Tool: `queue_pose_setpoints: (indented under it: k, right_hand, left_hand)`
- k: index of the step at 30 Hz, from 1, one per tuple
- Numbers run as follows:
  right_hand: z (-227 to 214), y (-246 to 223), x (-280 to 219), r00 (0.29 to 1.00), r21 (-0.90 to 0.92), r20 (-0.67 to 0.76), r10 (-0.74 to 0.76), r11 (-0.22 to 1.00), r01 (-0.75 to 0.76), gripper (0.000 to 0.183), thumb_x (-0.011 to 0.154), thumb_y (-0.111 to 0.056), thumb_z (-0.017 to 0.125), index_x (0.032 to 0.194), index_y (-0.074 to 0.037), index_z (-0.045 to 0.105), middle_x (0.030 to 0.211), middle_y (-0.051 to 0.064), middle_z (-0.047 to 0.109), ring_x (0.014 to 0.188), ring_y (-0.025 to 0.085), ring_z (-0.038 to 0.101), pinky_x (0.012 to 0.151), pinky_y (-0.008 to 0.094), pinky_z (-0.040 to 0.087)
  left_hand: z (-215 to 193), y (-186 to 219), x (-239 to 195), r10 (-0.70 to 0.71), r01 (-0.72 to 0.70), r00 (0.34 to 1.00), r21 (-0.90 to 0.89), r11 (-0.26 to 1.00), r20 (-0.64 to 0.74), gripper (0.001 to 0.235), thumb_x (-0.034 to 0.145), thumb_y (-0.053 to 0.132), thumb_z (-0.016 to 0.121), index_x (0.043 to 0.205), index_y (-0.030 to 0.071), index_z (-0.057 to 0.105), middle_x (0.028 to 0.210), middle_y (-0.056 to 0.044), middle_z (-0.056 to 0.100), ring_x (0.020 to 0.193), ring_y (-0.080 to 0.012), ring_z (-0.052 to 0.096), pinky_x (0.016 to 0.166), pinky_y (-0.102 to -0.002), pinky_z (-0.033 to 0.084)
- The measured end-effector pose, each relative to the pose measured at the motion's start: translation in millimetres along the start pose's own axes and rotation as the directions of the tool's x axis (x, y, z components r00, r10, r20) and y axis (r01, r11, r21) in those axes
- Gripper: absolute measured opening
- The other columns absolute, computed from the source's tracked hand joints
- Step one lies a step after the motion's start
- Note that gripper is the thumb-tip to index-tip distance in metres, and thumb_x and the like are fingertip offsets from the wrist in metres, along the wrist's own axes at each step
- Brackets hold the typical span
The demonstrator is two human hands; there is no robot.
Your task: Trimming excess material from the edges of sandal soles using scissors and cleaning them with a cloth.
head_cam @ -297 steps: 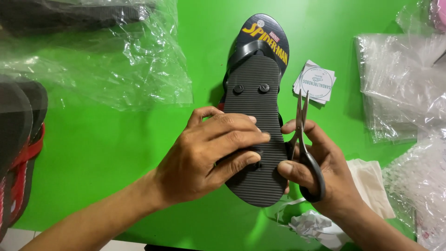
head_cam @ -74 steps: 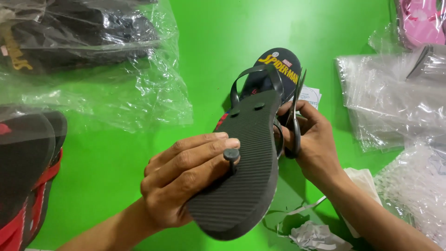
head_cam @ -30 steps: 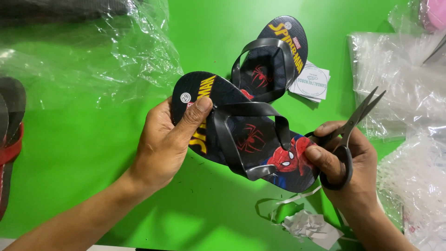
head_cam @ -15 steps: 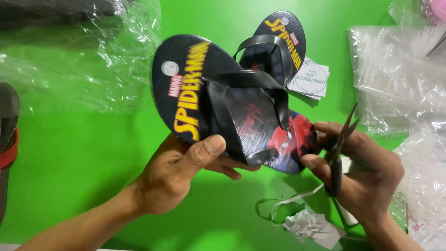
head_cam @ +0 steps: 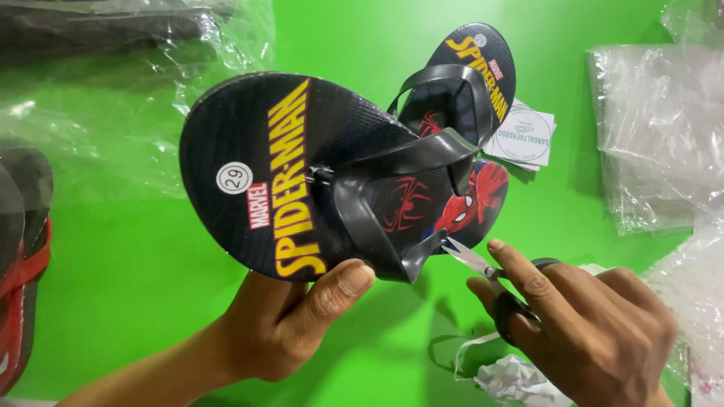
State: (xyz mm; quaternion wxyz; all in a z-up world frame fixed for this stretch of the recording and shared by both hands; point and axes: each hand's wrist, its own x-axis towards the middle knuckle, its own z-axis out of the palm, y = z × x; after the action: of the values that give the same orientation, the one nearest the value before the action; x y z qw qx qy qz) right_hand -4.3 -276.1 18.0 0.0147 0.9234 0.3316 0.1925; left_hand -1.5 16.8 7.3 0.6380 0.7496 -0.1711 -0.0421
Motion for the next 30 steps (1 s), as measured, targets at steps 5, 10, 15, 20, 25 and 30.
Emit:
queue_pose_setpoints:
  k: [5, 10, 15, 20, 25, 30]
  right_hand:
    - [4, -1, -5, 1.000, -0.017, 0.024, -0.007, 1.000, 0.007, 0.038, 0.096, -0.046, 0.086, 0.123, -0.020, 0.078, 0.072, -0.003, 0.070, 0.048, 0.009, 0.047, 0.055, 0.029, 0.031]
    - [4, -6, -6, 1.000, -0.017, 0.002, 0.026, 1.000, -0.026, 0.035, 0.097, -0.045, 0.086, 0.121, -0.020, 0.078, 0.073, -0.004, 0.070, 0.049, 0.010, 0.044, 0.061, 0.031, 0.032]
    - [1, -7, -2, 1.000, -0.017, -0.003, 0.004, 1.000, -0.004, 0.031, 0.098, -0.040, 0.083, 0.118, -0.017, 0.078, 0.067, -0.003, 0.065, 0.047, 0.013, 0.044, 0.057, 0.033, 0.032]
    - [0, -7, -2, 1.000, -0.014, 0.008, 0.005, 1.000, -0.005, 0.030, 0.099, -0.041, 0.081, 0.115, -0.017, 0.077, 0.066, -0.004, 0.062, 0.046, 0.016, 0.040, 0.056, 0.033, 0.032]
    - [1, -8, -3, 1.000, 0.004, 0.017, 0.005, 1.000, -0.005, 0.029, 0.099, -0.039, 0.081, 0.114, -0.016, 0.075, 0.064, -0.004, 0.062, 0.046, 0.016, 0.042, 0.056, 0.033, 0.033]
    - [1, -11, -1, 1.000, -0.034, -0.013, 0.002, 0.999, -0.003, 0.029, 0.100, -0.044, 0.079, 0.109, -0.016, 0.077, 0.059, -0.003, 0.056, 0.044, 0.018, 0.037, 0.054, 0.034, 0.032]
  left_hand:
    - [5, 2, 5, 0.006, -0.005, 0.999, -0.026, 1.000, 0.033, 0.044, 0.105, 0.025, 0.047, 0.140, -0.002, 0.052, 0.150, -0.018, 0.054, 0.148, -0.0326, 0.045, 0.131, -0.043, 0.021]
    - [18, -7, -5, -0.139, 0.121, 0.990, -0.303, 0.945, -0.038, 0.051, 0.106, 0.024, 0.048, 0.150, 0.000, 0.039, 0.155, -0.015, 0.049, 0.150, -0.0254, 0.043, 0.130, -0.038, 0.026]
    - [27, -7, -6, -0.180, 0.124, 0.981, -0.501, 0.857, -0.066, 0.050, 0.107, 0.022, 0.046, 0.149, -0.003, 0.037, 0.151, -0.018, 0.050, 0.140, -0.0293, 0.051, 0.117, -0.048, 0.053]
    - [33, -6, -7, -0.191, 0.119, 0.977, -0.501, 0.857, -0.094, 0.052, 0.106, 0.023, 0.047, 0.150, -0.002, 0.035, 0.151, -0.018, 0.051, 0.138, -0.0284, 0.053, 0.117, -0.047, 0.053]
    - [35, -8, -8, -0.191, 0.112, 0.979, -0.579, 0.808, -0.077, 0.053, 0.107, 0.022, 0.047, 0.150, -0.004, 0.031, 0.148, -0.020, 0.051, 0.132, -0.0304, 0.058, 0.112, -0.052, 0.058]
    - [36, -6, -8, -0.213, 0.125, 0.973, -0.575, 0.809, -0.087, 0.050, 0.106, 0.023, 0.049, 0.146, -0.005, 0.037, 0.140, -0.020, 0.058, 0.120, -0.0292, 0.065, 0.103, -0.053, 0.066]
